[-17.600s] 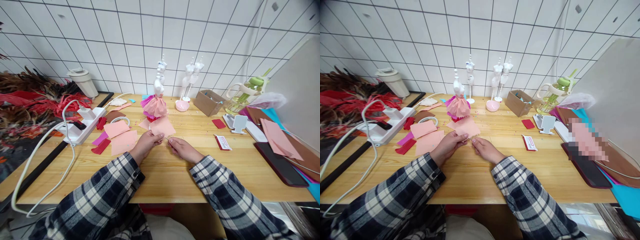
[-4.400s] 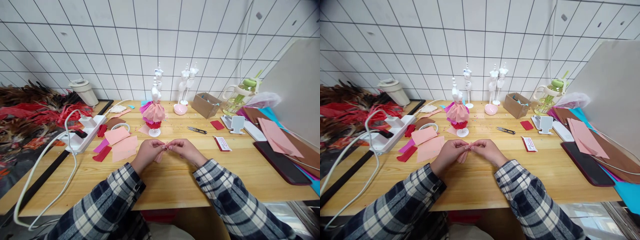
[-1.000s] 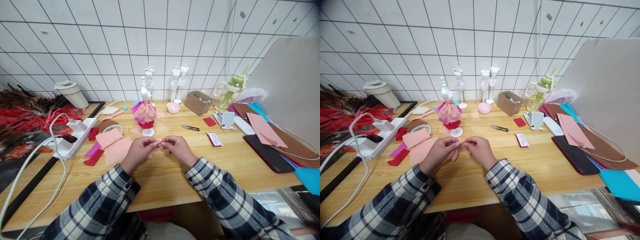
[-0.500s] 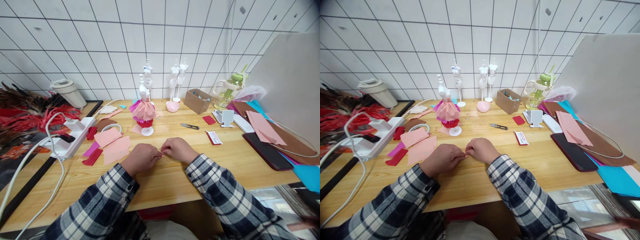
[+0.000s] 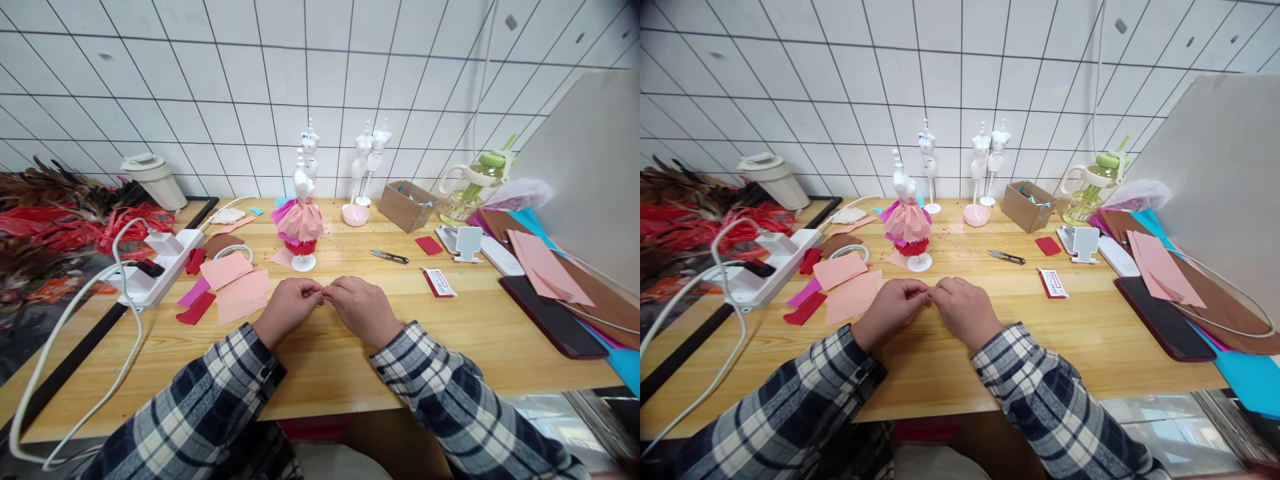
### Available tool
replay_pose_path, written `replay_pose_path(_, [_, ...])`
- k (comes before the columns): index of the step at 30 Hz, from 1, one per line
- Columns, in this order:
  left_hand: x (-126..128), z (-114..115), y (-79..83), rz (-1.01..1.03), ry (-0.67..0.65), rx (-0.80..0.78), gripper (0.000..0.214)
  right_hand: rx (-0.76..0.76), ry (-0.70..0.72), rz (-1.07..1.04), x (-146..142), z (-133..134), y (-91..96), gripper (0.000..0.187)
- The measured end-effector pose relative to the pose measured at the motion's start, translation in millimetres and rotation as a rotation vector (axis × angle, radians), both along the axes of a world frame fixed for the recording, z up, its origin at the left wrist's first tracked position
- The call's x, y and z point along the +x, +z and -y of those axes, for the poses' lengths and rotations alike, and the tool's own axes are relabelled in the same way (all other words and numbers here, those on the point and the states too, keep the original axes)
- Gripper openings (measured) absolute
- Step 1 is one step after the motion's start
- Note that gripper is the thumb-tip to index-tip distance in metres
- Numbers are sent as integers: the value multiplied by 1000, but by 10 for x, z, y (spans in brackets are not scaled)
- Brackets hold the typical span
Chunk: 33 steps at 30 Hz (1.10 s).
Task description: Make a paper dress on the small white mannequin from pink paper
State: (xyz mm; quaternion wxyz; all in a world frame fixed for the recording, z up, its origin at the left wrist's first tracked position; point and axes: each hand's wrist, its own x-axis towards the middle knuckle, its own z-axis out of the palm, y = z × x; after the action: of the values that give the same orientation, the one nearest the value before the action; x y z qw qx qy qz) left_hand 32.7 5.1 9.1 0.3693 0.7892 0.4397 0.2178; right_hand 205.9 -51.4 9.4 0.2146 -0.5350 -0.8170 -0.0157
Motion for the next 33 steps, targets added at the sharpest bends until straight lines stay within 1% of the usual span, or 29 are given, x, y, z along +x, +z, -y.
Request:
replay_pose_path(4, [26,12,0,168,10,-112,24,-66,0,-249,37,-65,-27,23])
replay_pose_path(6, [37,22,13,230,2,-188,25,-71,3,-325,53,-85,-36,22])
replay_pose_path(8, [44,25,23,274,0,-250,27,-60,-7,-340,65,-88,-39,22])
replay_pose_path(13, [42,8,8,373,36,-415,32,-33,0,-255,76,-81,-57,27])
replay_pose_path(15, [29,-6,-4,428,19,-510,33,-23,-1,-306,79,-84,-69,28])
replay_pose_path(19, [-9,-27,-2,537,-5,-678,31,3,17,-486,109,-75,-46,25])
replay_pose_path(22, [-23,-24,14,542,-21,-751,31,65,6,-552,146,-65,-1,29])
replay_pose_path(24, [-21,-12,27,512,-46,-768,32,72,22,-558,166,-76,11,25])
replay_pose_path(27, [-13,8,49,435,-104,-759,32,29,101,-526,181,-124,-12,18])
replay_pose_path(30, [-16,17,67,371,-173,-756,31,-11,150,-530,190,-170,-47,12])
replay_pose_path(33, [-26,15,78,365,-190,-761,29,-40,175,-568,202,-178,-45,9])
